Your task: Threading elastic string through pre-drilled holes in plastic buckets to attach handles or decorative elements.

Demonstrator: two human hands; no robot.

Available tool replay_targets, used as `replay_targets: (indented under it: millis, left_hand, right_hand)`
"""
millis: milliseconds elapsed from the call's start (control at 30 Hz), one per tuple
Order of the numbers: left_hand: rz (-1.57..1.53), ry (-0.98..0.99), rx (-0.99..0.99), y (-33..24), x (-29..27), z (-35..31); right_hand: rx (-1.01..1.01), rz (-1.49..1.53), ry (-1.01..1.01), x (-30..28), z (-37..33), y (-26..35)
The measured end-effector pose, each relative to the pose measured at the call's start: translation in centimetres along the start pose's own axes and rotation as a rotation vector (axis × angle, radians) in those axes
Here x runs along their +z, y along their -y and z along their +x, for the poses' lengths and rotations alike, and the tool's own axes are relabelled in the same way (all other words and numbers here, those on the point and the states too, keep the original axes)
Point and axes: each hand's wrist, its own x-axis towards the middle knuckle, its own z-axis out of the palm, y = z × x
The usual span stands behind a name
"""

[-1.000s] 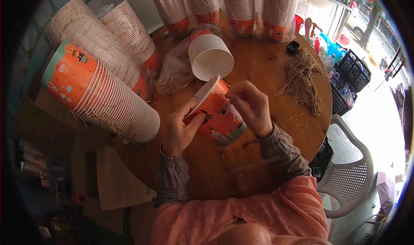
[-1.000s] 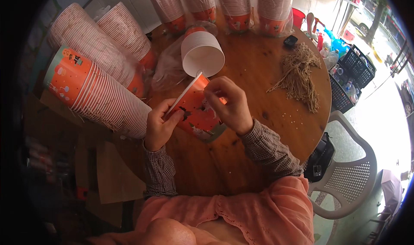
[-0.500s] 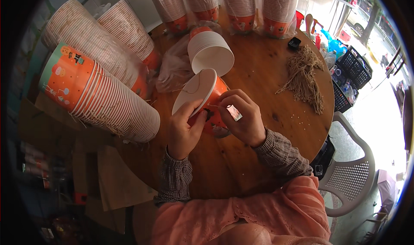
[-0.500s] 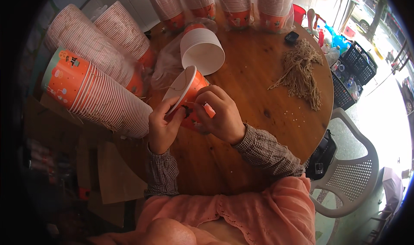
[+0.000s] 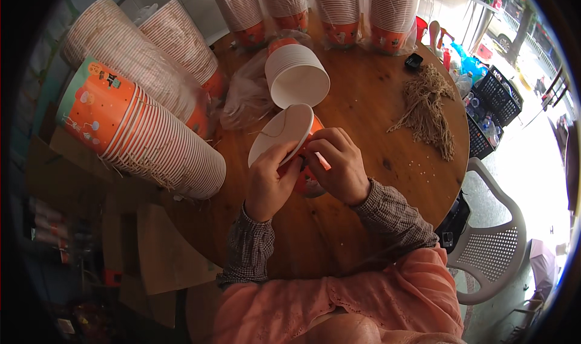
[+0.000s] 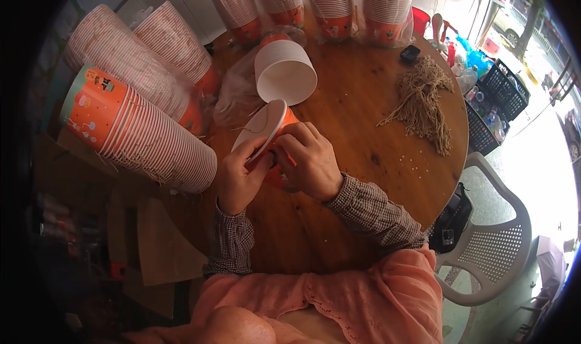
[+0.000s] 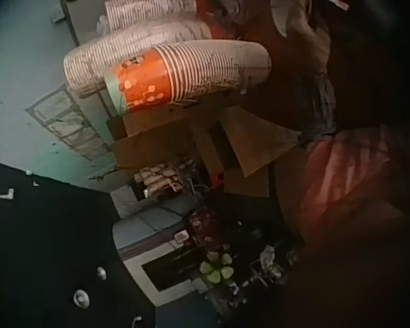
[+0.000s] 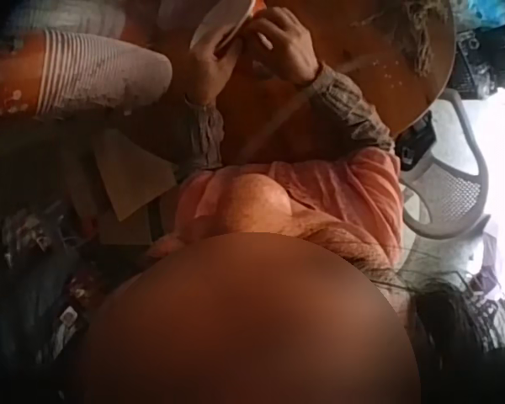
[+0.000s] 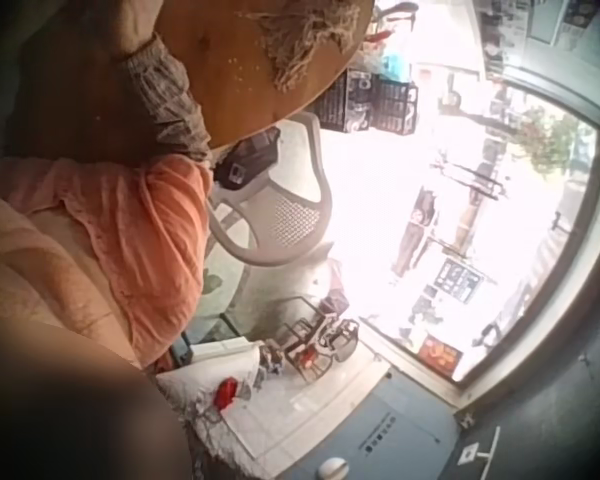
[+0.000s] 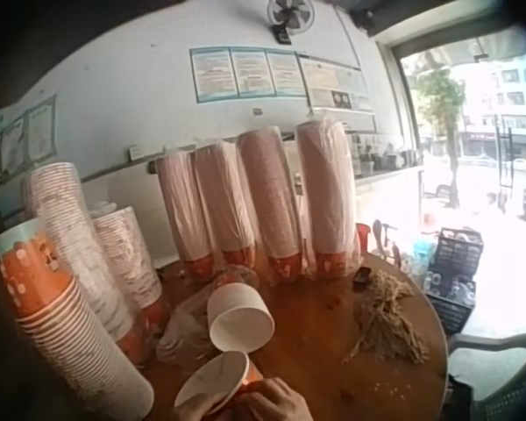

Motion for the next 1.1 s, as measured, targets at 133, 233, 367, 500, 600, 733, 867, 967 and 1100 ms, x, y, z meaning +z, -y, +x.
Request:
replay_targets:
  millis: [133,233,367,500,600,733,867,967,1100]
  left_hand:
    - [-0.075,0.030,-0.061,0.8,0.5,0.0]
    - [-0.122,0.076,-0.109,1.2,0.9,0.2]
    - [0.018,0.098,-0.052,2.2,2.0,-0.2]
    - [0.278,0.132,0.079,2.1,2.5,-0.2]
    - [0.261,0.105,0.060,2.5,2.9,-0.2]
    - [0.069,0.156,-0.052,3.0,3.0,0.1]
    - [-0.135,0.209,-0.184,3.7,2.8,0.3]
    - [-0.127,0.224,-0.175,3.6,2.7,0.4]
    - [-0.117,0.259,-0.180,4.0,2.6,0.3]
  right_hand:
    - [0.014,-0.024,0.034,0.0,-0.4,-0.5]
    - [0.015,-0.041,0.067,-0.2,-0.6,-0.7]
    - [0.097,-0.050,0.202,-0.5,-1.2,-1.2]
    - [0.268,-0.026,0.235,-0.7,-1.8,-1.4]
    - [0.267,-0.035,0.328,-1.1,-2.0,-1.6]
    - [0.154,-0.113,0.338,-0.6,-2.4,-2.4]
    - [0.190,-0.128,0.374,-0.8,-2.3,-2.5]
    - [0.242,-0.129,0.458,-1.1,-2.1,-2.6]
    - [0.304,-0.126,0.595,-2.4,-1.4,-2.9]
